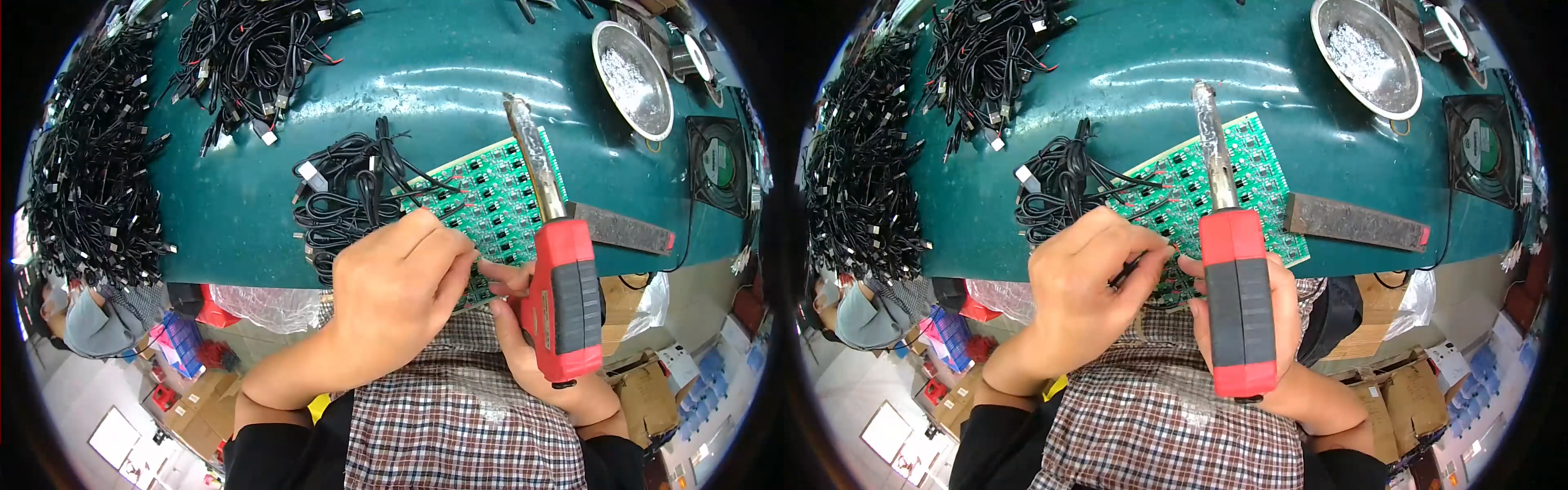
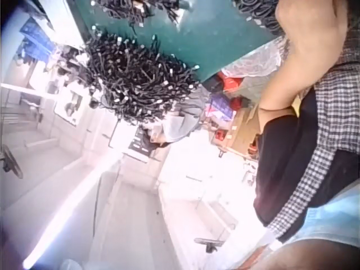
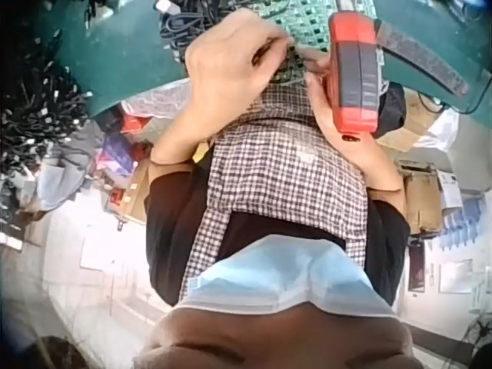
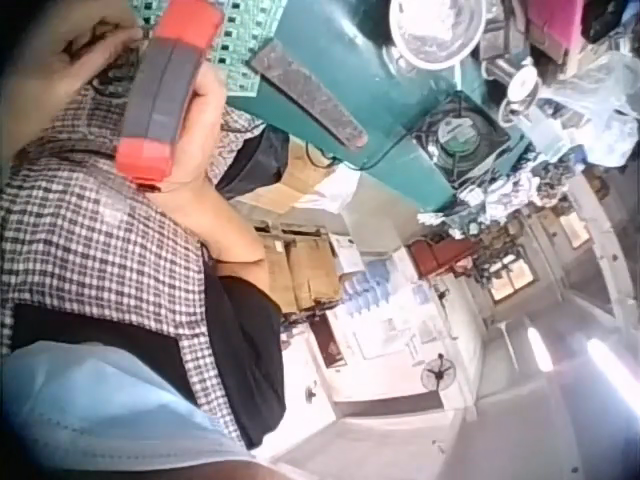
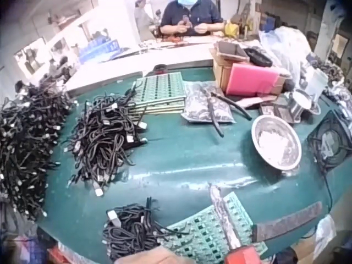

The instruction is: The person solders the wires of USB cables onto a circuit board using a soldering iron, picking up cables and attaching their wire ends to the board.

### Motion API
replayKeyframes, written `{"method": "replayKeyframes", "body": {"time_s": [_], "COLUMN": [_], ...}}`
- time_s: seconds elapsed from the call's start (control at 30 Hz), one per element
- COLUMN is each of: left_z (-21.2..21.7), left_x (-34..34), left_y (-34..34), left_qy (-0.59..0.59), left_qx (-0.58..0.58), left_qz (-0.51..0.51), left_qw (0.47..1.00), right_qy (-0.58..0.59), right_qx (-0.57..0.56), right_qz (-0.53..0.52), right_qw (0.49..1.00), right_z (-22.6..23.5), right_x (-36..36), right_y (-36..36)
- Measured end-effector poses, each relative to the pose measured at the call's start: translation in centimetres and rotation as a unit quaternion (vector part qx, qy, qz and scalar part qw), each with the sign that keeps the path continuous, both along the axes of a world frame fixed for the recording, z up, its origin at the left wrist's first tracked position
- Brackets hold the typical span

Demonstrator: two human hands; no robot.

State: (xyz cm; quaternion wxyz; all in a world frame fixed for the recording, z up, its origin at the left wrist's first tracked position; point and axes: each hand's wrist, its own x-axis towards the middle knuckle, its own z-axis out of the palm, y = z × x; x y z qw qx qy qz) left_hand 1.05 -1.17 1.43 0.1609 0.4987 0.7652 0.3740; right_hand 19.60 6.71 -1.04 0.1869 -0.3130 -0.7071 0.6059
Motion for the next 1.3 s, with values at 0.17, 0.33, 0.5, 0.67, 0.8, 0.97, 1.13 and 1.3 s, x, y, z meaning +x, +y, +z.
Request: {"method": "replayKeyframes", "body": {"time_s": [0.17,0.33,0.5,0.67,0.8,0.97,1.13,1.3], "left_z": [0.1,-0.5,-1.0,-0.9,-0.9,-1.0,-1.0,-1.0], "left_x": [-1.4,-2.2,-2.3,-2.5,-2.6,-2.4,-2.4,-2.3], "left_y": [0.9,1.8,2.0,2.2,2.3,2.3,2.4,2.5], "left_qy": [0.085,0.106,0.094,0.108,0.117,0.116,0.116,0.117], "left_qx": [-0.043,-0.069,-0.058,-0.081,-0.088,-0.089,-0.090,-0.092], "left_qz": [-0.037,-0.045,-0.037,-0.047,-0.058,-0.047,-0.046,-0.037], "left_qw": [0.995,0.991,0.993,0.990,0.988,0.988,0.988,0.988], "right_qy": [-0.050,-0.092,-0.146,-0.208,-0.229,-0.251,-0.222,-0.221], "right_qx": [0.045,-0.078,-0.136,-0.056,-0.088,0.021,-0.007,-0.003], "right_qz": [0.077,0.032,-0.041,0.043,0.020,0.061,0.076,0.069], "right_qw": [0.995,0.992,0.979,0.976,0.969,0.966,0.972,0.973], "right_z": [1.6,4.9,6.5,6.7,5.9,4.1,3.5,3.2], "right_x": [0.9,2.2,4.2,6.9,8.4,9.8,9.9,9.9], "right_y": [1.8,3.1,3.1,3.6,3.1,2.8,2.8,2.6]}}
